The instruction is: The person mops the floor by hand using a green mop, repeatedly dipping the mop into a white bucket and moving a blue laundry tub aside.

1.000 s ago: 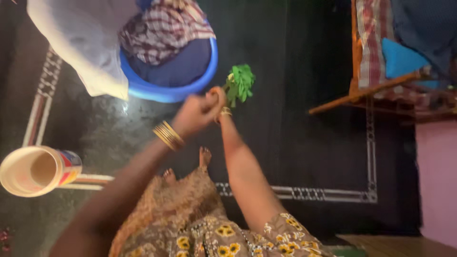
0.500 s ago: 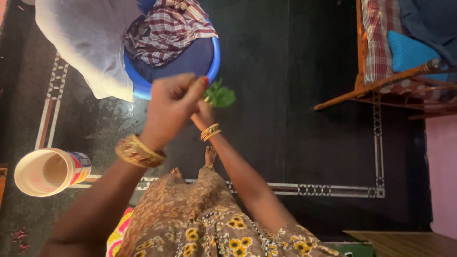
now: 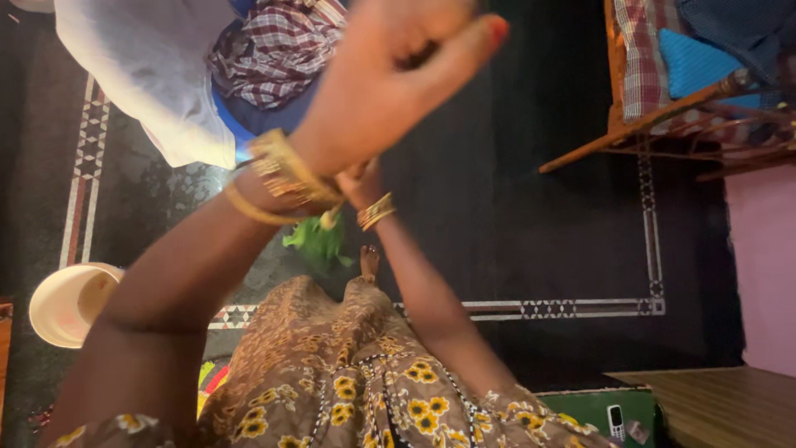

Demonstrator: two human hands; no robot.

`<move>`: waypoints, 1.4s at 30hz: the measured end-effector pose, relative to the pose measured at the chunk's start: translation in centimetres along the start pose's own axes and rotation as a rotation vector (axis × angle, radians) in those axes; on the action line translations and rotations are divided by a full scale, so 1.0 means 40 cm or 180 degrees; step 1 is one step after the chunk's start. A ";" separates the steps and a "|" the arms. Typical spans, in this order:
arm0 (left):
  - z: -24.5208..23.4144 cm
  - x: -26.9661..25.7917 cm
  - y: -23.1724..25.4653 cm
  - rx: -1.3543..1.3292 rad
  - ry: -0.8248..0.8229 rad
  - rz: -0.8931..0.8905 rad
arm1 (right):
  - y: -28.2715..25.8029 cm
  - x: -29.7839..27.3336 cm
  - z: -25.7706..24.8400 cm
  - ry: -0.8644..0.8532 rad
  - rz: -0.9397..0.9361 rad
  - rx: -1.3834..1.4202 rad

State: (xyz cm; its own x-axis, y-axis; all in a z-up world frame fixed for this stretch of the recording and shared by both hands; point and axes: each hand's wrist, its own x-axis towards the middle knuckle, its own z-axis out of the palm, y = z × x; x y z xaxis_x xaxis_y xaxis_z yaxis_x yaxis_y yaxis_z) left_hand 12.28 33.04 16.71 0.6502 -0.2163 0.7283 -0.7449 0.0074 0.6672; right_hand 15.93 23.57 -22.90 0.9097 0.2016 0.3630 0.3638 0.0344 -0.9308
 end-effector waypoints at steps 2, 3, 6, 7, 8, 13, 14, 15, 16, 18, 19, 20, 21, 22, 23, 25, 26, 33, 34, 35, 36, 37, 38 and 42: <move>0.035 -0.006 -0.069 0.0279 -0.0154 0.0171 | 0.102 0.038 -0.090 0.0115 0.0129 -0.0777; 0.057 -0.023 -0.105 0.0557 -0.0324 0.0337 | 0.153 0.059 -0.136 0.0099 0.0171 -0.1194; 0.127 -0.101 -0.196 0.1264 -0.0214 0.0706 | 0.231 0.076 -0.256 0.0005 0.0215 -0.2238; 0.142 -0.126 -0.219 0.1399 -0.0167 0.0713 | 0.236 0.064 -0.293 -0.0001 0.0164 -0.2467; 0.151 -0.141 -0.243 0.1391 -0.0183 0.0709 | 0.234 0.052 -0.326 0.0011 0.0178 -0.2462; 0.141 -0.167 -0.307 0.0871 -0.0586 0.0548 | 0.155 -0.018 -0.356 0.0865 0.0339 -0.1466; 0.128 -0.161 -0.313 0.0853 -0.0598 0.0553 | 0.138 -0.035 -0.347 0.0884 0.0346 -0.1474; 0.114 -0.153 -0.319 0.0555 -0.0766 0.0386 | 0.120 -0.063 -0.330 0.1079 0.0858 -0.1185; 0.102 -0.143 -0.326 0.0257 -0.0932 0.0225 | 0.103 -0.082 -0.311 0.1260 0.1362 -0.0886; 0.079 -0.125 -0.341 -0.0147 -0.0997 -0.0346 | 0.069 -0.104 -0.271 0.1503 0.1171 -0.1350; 0.070 -0.119 -0.351 -0.0535 -0.1053 -0.0926 | 0.052 -0.113 -0.251 0.1715 0.0973 -0.1808; 0.058 -0.109 -0.364 -0.0550 -0.1056 -0.0935 | 0.038 -0.117 -0.227 0.1719 0.0987 -0.1817; 0.046 -0.096 -0.380 -0.0620 -0.1083 -0.1062 | 0.026 -0.117 -0.203 0.2017 0.1441 -0.1790; 0.043 -0.085 -0.393 -0.0688 -0.1103 -0.1197 | 0.021 -0.114 -0.182 0.2302 0.1901 -0.1754; 0.043 -0.073 -0.405 -0.0702 -0.1099 -0.1213 | 0.023 -0.107 -0.165 0.2297 0.1920 -0.1765; 0.033 -0.028 -0.434 -0.0800 -0.1126 -0.1397 | 0.052 -0.068 -0.143 0.2711 0.1757 -0.1943; 0.031 0.001 -0.448 -0.0783 -0.1107 -0.1389 | 0.075 -0.036 -0.144 0.2692 0.1739 -0.1938; -0.018 0.235 -0.551 0.0311 -0.1054 -0.0256 | 0.256 0.337 -0.176 0.2835 0.0576 -0.1299; -0.030 0.257 -0.566 0.0348 -0.1032 -0.0145 | 0.275 0.393 -0.176 0.2684 0.0545 -0.1103; -0.039 0.270 -0.582 0.0375 -0.1014 -0.0160 | 0.297 0.445 -0.180 0.2653 0.0547 -0.1086; -0.048 0.274 -0.601 0.0525 -0.0894 -0.0270 | 0.326 0.495 -0.185 0.2277 0.0713 -0.0954; -0.054 0.274 -0.623 0.0673 -0.0773 -0.0381 | 0.363 0.546 -0.192 0.1900 0.0873 -0.0823; -0.053 0.266 -0.645 0.0691 -0.0759 -0.0406 | 0.404 0.594 -0.202 0.1871 0.0888 -0.0812; 0.001 0.225 -0.752 0.1318 -0.0056 -0.0693 | 0.583 0.778 -0.273 0.0891 0.0449 -0.1146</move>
State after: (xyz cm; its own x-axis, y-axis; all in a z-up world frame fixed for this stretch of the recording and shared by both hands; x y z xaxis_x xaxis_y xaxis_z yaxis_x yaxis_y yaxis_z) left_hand 40.53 30.82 3.17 0.7980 -0.1861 0.5733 -0.5908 -0.4295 0.6830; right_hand 54.90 19.96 -32.87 0.9561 -0.0933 0.2776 0.2342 -0.3256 -0.9160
